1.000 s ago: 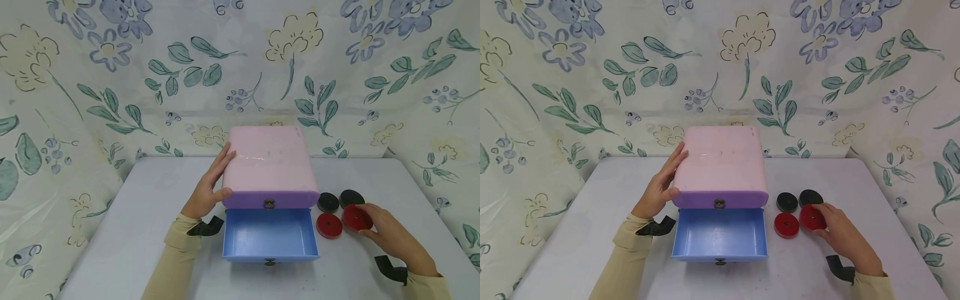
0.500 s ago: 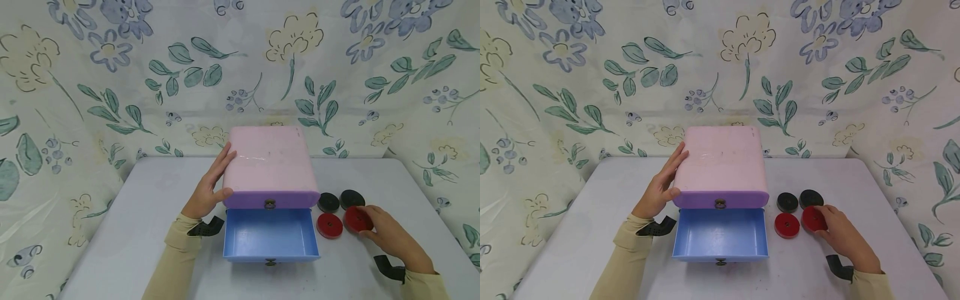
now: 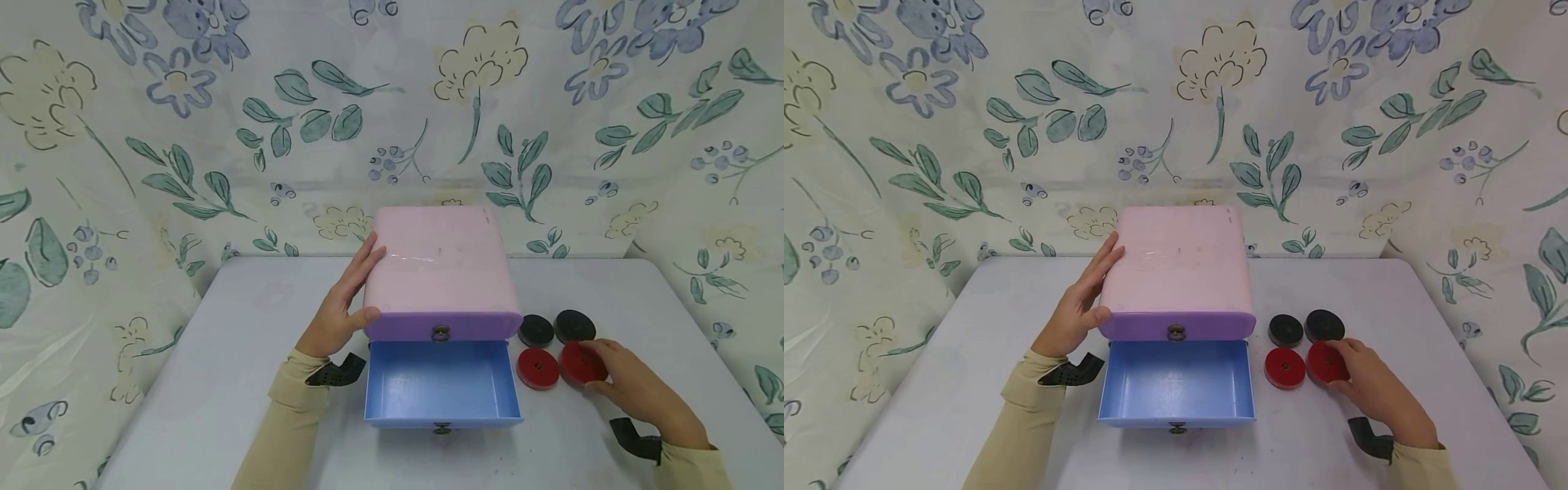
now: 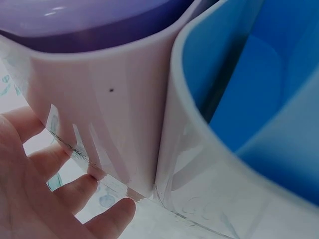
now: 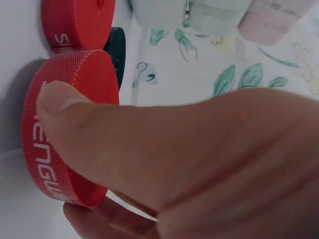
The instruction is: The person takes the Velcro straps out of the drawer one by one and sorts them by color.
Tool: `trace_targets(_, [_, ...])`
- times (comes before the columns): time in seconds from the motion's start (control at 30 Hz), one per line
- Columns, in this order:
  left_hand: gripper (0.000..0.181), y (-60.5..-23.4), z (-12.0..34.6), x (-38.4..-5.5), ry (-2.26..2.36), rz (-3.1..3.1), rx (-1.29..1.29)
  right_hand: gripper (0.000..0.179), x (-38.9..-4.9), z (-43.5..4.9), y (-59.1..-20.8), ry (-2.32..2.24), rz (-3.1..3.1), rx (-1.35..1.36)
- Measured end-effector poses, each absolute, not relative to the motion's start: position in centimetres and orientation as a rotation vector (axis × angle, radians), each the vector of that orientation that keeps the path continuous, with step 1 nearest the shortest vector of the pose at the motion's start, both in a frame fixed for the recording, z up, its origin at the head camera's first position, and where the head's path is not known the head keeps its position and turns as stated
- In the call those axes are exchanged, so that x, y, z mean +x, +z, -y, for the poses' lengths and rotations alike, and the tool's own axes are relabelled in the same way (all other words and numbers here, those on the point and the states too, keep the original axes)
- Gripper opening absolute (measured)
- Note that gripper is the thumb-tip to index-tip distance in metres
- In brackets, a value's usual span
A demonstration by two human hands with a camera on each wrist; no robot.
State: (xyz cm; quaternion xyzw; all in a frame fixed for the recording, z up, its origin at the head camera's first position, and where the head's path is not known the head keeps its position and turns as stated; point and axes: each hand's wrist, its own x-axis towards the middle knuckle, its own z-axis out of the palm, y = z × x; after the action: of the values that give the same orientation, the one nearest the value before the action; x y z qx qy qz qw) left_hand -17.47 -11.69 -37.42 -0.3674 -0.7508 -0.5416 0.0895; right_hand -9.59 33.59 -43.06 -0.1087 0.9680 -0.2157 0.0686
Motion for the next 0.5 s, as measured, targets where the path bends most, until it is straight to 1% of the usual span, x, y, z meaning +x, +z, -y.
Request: trace_targets(0.5, [0.093,-37.18,11.70,-17.33,-1.611,2.227,-1.110,0.070,-9.87,-33.54,-43.71,-0.647,-2.851,-0.232])
